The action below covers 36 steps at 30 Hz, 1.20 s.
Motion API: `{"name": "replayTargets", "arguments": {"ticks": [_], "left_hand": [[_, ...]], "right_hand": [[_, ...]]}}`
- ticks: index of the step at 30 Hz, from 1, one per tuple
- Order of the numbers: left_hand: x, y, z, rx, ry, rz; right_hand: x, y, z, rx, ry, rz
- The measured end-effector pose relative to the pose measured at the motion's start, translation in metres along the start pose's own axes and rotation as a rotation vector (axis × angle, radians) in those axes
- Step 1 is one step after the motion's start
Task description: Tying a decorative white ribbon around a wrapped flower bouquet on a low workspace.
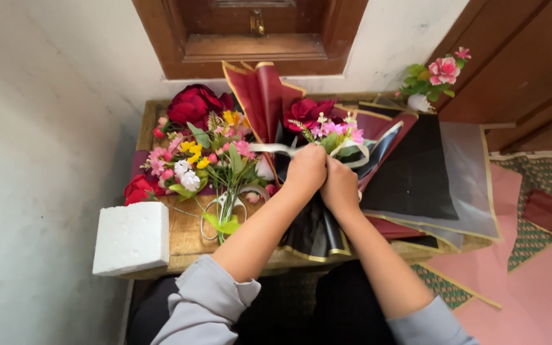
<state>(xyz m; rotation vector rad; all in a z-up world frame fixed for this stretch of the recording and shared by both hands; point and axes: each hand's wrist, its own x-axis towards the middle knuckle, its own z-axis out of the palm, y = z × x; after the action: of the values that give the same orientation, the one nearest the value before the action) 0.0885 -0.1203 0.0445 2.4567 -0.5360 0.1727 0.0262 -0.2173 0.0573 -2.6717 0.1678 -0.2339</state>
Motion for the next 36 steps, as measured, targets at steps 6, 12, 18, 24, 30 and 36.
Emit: {"name": "replayTargets", "arguments": {"ticks": [6, 12, 18, 24, 30, 36], "left_hand": [[-0.005, -0.014, 0.010, -0.288, 0.135, -0.009], [-0.023, 0.006, -0.023, -0.432, 0.303, 0.087], [-0.024, -0.008, -0.016, -0.409, 0.374, 0.128], [-0.020, -0.004, -0.036, -0.464, 0.495, 0.176], [-0.005, 0.001, -0.075, -0.651, 0.280, -0.012], [0.008, 0.012, -0.120, -0.419, 0.125, -0.070]], "right_hand": [[0.049, 0.027, 0.014, 0.147, -0.130, 0.223], [0.026, -0.013, 0.000, 0.616, 0.151, 0.158], [0.017, -0.020, 0.020, 0.831, 0.305, 0.055], [0.021, -0.005, 0.017, 1.001, 0.148, 0.083], [0.019, 0.005, -0.051, 0.882, -0.060, 0.106], [0.019, 0.011, -0.032, 1.003, -0.175, 0.065]]}}
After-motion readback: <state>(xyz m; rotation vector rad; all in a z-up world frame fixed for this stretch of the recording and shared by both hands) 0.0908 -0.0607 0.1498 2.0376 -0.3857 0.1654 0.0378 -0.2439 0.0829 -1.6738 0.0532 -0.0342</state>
